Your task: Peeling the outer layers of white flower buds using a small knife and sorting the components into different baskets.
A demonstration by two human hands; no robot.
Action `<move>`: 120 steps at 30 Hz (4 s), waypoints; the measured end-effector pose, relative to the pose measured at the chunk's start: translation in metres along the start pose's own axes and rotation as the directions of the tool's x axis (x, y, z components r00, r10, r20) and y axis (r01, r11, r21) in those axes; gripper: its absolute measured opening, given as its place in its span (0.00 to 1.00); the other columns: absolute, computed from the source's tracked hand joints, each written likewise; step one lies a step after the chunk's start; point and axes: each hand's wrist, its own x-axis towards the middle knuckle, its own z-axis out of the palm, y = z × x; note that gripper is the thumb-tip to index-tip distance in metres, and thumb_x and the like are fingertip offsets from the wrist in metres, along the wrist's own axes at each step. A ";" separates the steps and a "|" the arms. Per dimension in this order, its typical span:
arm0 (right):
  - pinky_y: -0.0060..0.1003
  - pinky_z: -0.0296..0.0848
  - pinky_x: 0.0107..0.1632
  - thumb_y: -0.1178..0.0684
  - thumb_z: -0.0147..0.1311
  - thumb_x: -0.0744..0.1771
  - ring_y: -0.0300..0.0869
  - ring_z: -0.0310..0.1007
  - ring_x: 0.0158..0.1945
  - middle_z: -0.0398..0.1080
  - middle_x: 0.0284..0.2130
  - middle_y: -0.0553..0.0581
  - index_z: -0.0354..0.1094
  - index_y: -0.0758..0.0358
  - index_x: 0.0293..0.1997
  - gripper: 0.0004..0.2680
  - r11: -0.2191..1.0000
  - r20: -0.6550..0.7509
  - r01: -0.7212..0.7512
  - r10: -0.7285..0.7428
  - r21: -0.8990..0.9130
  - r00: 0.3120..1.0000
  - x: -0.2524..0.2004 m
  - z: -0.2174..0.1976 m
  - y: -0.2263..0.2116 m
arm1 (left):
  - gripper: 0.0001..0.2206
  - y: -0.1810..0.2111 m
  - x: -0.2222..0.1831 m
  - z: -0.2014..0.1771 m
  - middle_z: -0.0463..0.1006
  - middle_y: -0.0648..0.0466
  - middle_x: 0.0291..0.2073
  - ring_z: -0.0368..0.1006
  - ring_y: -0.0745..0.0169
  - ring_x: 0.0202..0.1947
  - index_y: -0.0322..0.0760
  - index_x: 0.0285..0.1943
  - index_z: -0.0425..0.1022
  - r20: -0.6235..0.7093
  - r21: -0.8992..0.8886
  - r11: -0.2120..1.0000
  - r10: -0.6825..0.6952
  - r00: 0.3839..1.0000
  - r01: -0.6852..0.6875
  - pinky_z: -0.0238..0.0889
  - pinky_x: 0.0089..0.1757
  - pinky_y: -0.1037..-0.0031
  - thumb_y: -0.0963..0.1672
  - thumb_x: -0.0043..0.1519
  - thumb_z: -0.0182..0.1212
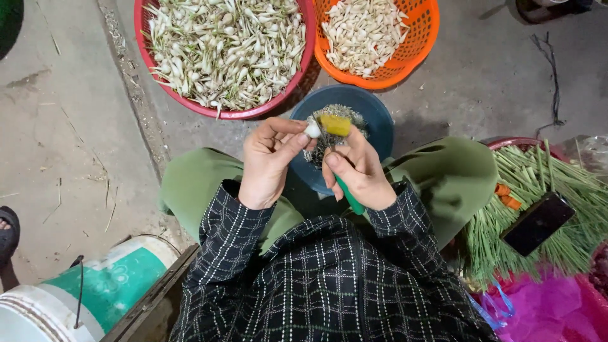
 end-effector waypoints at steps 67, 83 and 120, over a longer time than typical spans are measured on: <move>0.32 0.73 0.15 0.60 0.43 0.73 0.44 0.70 0.12 0.70 0.18 0.66 0.51 0.84 0.67 0.16 0.969 -0.247 -0.083 0.024 -0.232 0.969 0.001 0.009 -0.011 | 0.06 -0.008 -0.001 0.014 0.82 0.38 0.43 0.82 0.55 0.44 0.28 0.46 0.78 -0.077 0.078 0.980 0.188 0.979 -0.182 0.78 0.45 0.71 0.34 0.61 0.66; 0.31 0.73 0.12 0.62 0.39 0.72 0.47 0.70 0.10 0.71 0.18 0.68 0.44 0.75 0.74 0.19 0.995 -0.039 -0.030 0.026 -0.100 0.999 -0.008 0.000 0.012 | 0.07 -0.019 0.002 0.005 0.82 0.38 0.46 0.81 0.58 0.44 0.24 0.49 0.77 -0.133 0.014 0.975 0.224 0.966 -0.224 0.78 0.45 0.72 0.34 0.63 0.64; 0.33 0.71 0.14 0.57 0.42 0.73 0.46 0.72 0.12 0.73 0.21 0.63 0.54 0.78 0.63 0.13 0.870 -0.180 -0.206 0.138 -0.449 0.974 -0.031 -0.026 -0.004 | 0.08 -0.029 0.018 0.022 0.79 0.46 0.39 0.75 0.44 0.42 0.32 0.42 0.77 0.515 0.821 0.091 0.309 0.799 -0.564 0.72 0.44 0.64 0.34 0.56 0.66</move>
